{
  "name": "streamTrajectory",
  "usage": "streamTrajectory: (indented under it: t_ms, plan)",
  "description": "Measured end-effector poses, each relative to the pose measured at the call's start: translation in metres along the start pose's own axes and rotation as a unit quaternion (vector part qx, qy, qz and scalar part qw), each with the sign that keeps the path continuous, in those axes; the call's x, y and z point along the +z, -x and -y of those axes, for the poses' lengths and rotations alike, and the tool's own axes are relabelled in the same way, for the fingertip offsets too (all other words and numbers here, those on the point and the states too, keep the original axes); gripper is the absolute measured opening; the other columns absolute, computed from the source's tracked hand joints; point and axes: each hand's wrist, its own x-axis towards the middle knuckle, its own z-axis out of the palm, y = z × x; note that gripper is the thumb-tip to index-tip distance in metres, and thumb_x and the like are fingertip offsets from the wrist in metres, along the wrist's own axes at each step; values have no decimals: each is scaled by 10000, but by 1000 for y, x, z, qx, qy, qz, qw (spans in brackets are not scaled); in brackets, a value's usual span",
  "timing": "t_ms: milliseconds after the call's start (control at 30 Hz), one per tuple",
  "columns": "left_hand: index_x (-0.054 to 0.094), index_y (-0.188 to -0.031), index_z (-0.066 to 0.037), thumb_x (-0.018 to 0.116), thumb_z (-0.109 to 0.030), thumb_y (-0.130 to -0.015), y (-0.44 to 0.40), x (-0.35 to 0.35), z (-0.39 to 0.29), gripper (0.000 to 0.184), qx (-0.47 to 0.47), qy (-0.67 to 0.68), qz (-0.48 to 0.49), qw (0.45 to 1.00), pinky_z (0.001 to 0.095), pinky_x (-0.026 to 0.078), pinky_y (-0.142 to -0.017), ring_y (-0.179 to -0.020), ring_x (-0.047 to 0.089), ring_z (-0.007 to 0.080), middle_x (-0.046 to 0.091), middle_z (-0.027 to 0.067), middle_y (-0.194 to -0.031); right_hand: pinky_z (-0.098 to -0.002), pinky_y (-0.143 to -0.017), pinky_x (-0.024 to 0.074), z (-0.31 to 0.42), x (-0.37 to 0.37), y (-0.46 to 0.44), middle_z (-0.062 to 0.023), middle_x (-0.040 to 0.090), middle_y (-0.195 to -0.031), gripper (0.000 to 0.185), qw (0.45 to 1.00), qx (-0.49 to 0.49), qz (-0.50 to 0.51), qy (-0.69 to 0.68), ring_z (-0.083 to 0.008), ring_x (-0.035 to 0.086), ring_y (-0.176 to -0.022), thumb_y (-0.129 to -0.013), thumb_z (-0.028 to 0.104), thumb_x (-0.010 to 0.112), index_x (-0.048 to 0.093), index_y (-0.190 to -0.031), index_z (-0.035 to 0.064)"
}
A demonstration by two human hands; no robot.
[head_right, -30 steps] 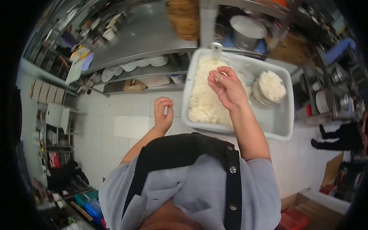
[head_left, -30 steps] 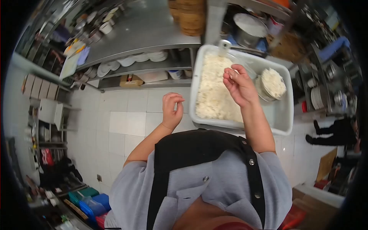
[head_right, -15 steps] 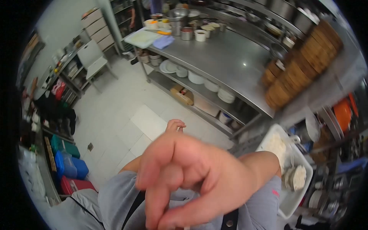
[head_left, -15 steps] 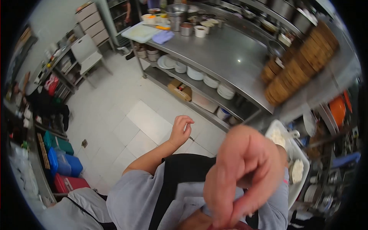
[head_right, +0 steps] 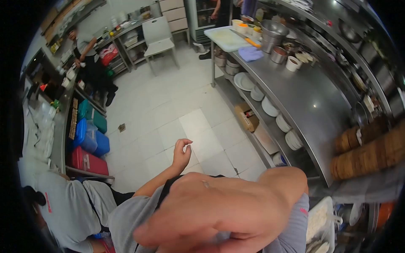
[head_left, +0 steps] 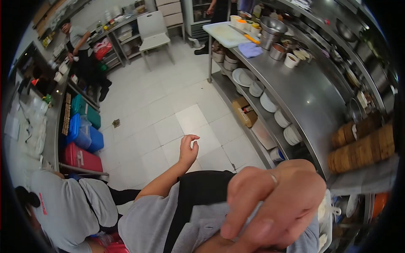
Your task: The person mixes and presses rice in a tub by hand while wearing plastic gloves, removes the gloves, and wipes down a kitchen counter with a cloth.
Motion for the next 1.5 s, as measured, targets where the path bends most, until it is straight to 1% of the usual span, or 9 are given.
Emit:
streamTrajectory:
  t_ms: [167,267,500,600,733,867,1067,1367,1500]
  plan:
    - [587,-953,-62,546,10,-807,-21,-16,12,168,-3,-76,-25,997,356,416,-881,-977,530,269,566,100,-964,-425,-765,478,-9,-49,-3,-302,627,-917,467,996,39,66,-38,-343,637,-874,-844,-51,620,337,-1215,-54]
    - [587,-927,-65,545,13,-790,-37,-18,18,164,-30,-99,-59,993,379,423,-854,-967,522,302,581,108,-972,-251,-724,509,-22,-66,-12,-207,677,-875,505,990,-11,-6,-139,-186,665,-748,-837,-34,603,355,-1254,-172]
    - [590,-943,-65,532,29,-784,-101,2,35,194,-53,-132,-140,980,385,427,-847,-959,527,297,585,105,-971,-332,-754,469,-40,-166,2,-211,668,-945,472,929,-91,151,-326,-224,631,-935,-887,-1,561,348,-1281,-151]
    - [588,-950,-66,534,37,-775,-148,11,24,210,-34,-167,-146,975,393,432,-837,-946,536,302,588,105,-953,-415,-717,460,-30,-216,-3,-253,594,-1191,661,959,-237,148,-44,-322,615,-937,-912,213,589,262,-1394,-100]
    - [582,-962,-83,546,32,-762,-186,19,26,234,-7,-222,-150,963,411,423,-851,-970,530,313,585,99,-958,-425,-884,439,-19,-294,26,-283,560,-1150,392,954,-121,80,264,-310,612,-962,-903,16,528,399,-1269,-33]
    - [557,-1062,-107,590,8,-752,-193,11,46,332,-23,-310,-116,943,426,405,-899,-1052,505,327,565,109,-1059,-403,-1087,276,-80,-411,38,-215,403,-1393,592,790,58,-236,563,-337,367,-1314,-829,44,563,361,-1382,-11]
    - [491,-1255,-105,641,-60,-745,-201,-7,116,533,-130,-327,-119,928,457,396,-960,-1129,479,356,527,154,-1211,-476,-1092,275,-206,-664,239,-205,274,-1491,712,284,474,-390,736,-354,301,-1361,-870,327,591,277,-1456,71]
    - [564,-1185,-98,629,-111,-813,-346,-33,217,379,-97,-276,118,949,439,437,-914,-1066,530,360,588,165,-1129,-464,-972,411,-174,-660,226,-139,566,-1266,536,289,726,-358,511,-321,537,-1164,-841,466,543,583,-1218,88]
    - [601,-1130,-95,616,-112,-823,-411,-43,234,308,-48,-260,186,946,440,444,-901,-1054,537,360,606,155,-1093,-512,-1040,322,-188,-710,246,-166,526,-1316,586,313,530,-540,574,-337,496,-1216,-864,484,513,518,-1298,90]
